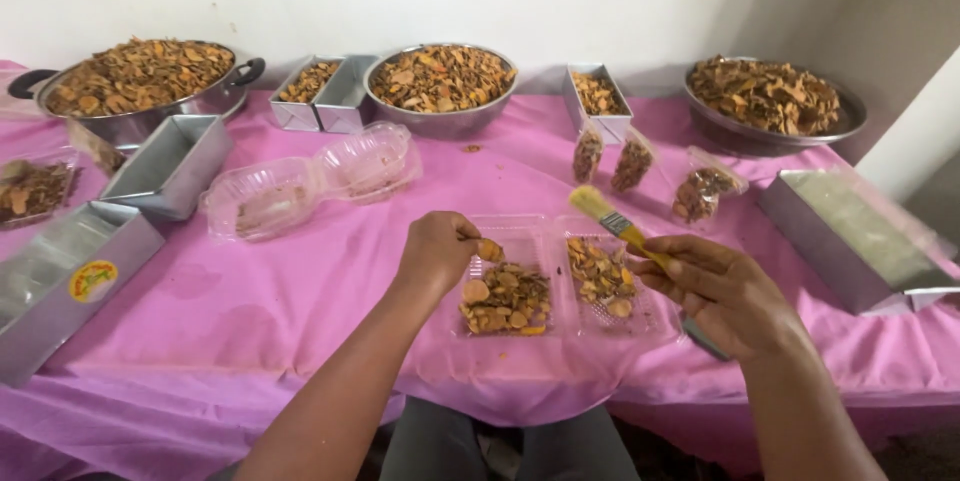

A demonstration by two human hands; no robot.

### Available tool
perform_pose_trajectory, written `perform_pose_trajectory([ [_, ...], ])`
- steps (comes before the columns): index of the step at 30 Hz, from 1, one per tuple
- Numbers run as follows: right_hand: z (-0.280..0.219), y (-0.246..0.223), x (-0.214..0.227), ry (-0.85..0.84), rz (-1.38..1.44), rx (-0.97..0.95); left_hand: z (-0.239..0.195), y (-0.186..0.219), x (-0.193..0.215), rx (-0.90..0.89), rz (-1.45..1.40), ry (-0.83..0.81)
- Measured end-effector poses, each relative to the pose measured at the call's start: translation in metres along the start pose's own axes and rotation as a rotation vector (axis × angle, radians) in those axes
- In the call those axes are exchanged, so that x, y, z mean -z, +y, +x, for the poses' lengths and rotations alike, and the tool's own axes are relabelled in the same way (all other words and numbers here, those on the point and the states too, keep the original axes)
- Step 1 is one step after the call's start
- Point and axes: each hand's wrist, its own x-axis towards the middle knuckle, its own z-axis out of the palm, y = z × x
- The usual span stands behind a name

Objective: The person fills small plastic bags with dried plant materials from a larger tray and then brushes additional dried items into plastic containers on a pink table.

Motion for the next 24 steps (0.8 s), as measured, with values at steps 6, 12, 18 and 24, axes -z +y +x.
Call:
perform_pose_trajectory([
  [6, -0.017, -0.037, -0.077, 0.275, -0.198, -0.118, -0.012, 0.014, 0.006, 0.048, -0.119, -0.034],
  [12, -0.027, -0.006, -0.058, 0.33, -0.707, 0.082, -0.008, -0.022, -0.042, -0.415, 0.229, -0.008],
  [18, -0.038, -0.008, -0.053, 0.307, -0.667, 0.16, -0.012, -0.049, -0.062, -1.065, 0.503, 0.222],
  [24, -0.04, 0.007, -0.062, 0.306, -0.717, 0.129, -0.006, -0.04, -0.046, -0.379, 0.15, 0.064],
])
